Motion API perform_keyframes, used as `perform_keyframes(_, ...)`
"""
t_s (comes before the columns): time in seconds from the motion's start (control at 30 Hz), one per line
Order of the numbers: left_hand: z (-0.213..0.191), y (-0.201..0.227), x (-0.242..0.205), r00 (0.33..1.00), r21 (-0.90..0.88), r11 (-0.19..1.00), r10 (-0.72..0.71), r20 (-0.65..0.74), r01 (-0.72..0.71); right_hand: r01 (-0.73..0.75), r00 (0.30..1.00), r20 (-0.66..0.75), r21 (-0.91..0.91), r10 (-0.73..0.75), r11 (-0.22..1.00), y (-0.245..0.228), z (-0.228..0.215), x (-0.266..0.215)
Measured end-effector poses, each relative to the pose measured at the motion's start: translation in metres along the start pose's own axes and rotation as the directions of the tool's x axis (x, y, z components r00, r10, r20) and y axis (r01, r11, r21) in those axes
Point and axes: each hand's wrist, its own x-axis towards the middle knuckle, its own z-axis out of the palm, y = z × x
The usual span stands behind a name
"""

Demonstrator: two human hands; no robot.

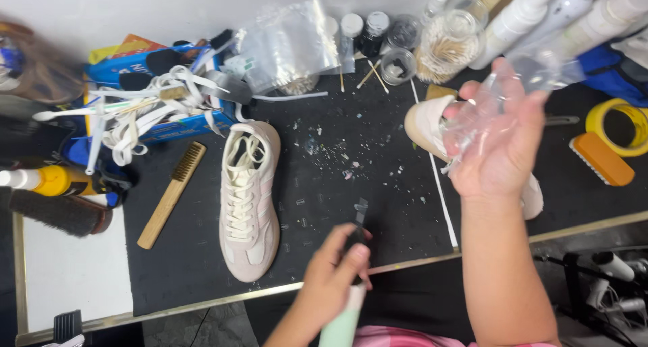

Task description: The person inflates plastic bags using a hand pump and inserts them into a pair of pink sneakers to maintain their shape. They then remove the laces from a pair of black and white sneakers, scrub the soles with a brush, and spray the uppers with a cleaning solution.

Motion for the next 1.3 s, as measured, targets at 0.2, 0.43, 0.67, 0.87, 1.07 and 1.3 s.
perform_keyframes(0.2, -0.001, 0.032, 0.031, 0.93, -0.443, 0.824, 0.257, -0.265, -0.354, -0.23, 0.822, 0.473, -0.233, 0.317, 0.945, -0.016, -0.009, -0.066)
perform_keyframes(0.43, 0.098, 0.044, 0.093, 0.734, -0.443, 0.588, 0.59, -0.337, -0.677, -0.183, 0.884, 0.388, -0.226, 0.261, 0.957, -0.049, -0.067, -0.139)
perform_keyframes(0.67, 0.1, 0.082, 0.152, 0.505, 0.608, 0.277, 0.828, 0.242, -0.744, 0.059, 0.998, -0.003, -0.387, -0.065, 0.92, -0.154, -0.144, -0.111)
perform_keyframes(0.87, 0.069, 0.074, 0.185, 0.763, 0.618, 0.482, 0.551, 0.338, -0.622, -0.199, 0.938, -0.338, -0.705, -0.075, 0.68, -0.199, -0.27, -0.067)
perform_keyframes(1.07, 0.065, 0.072, 0.138, 0.793, 0.893, 0.175, 0.551, 0.261, -0.415, 0.005, 0.993, -0.072, -0.762, -0.092, 0.648, -0.196, -0.25, -0.022)
perform_keyframes(1.3, 0.049, 0.085, 0.039, 0.984, 0.973, 0.225, 0.162, -0.077, 0.039, -0.02, 0.932, -0.199, -0.863, -0.303, 0.505, -0.155, -0.248, 0.006)
